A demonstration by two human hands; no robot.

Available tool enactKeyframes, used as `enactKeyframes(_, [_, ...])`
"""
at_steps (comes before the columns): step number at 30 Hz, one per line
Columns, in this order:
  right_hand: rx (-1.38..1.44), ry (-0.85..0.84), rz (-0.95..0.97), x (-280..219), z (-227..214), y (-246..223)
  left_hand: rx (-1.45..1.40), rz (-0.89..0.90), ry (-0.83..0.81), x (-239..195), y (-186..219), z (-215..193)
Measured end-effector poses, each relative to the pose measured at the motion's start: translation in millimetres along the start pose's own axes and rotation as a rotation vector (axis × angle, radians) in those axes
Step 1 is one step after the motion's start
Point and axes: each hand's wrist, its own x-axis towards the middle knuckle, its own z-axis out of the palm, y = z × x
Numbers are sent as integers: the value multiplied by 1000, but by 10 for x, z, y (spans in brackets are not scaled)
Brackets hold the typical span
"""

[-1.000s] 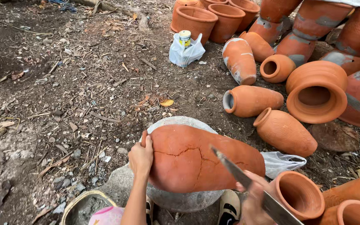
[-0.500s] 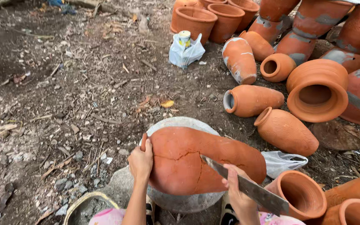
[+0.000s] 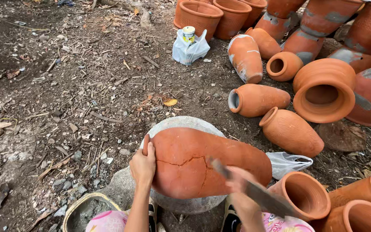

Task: The person scrapes the exterior of a cracked clay pot with a large knife, places the pot in a basin of water, and then stirs a gray patching mixture in a small container with a spoon.

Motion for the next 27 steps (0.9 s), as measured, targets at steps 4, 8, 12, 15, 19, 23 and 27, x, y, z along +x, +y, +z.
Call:
enactKeyframes(4, [373,5,-163,73,-81,203,19,-2,-1,2,-17,-6])
enactKeyframes(8, [214,93,-320,28,-104,30,16,16,27,-9,-34,5])
enactKeyframes(12, [205,6,-281,83,-12,-174,-3,16,0,-13,-21,-39])
enactKeyframes(15, [265,-2,-396,79,-100,-240,12,10,-12,-33,-21,-23])
enactKeyframes(19, [-8,-72,19,144,100,-123,4,35,-11,-32,-51,1])
enactKeyframes(23, [229,-57,-211,203,-119,78,11,11,2,-21,-95,46])
enactKeyframes(27, [-96,-116,-86,188,82,95,1,0,-27,9,-64,26])
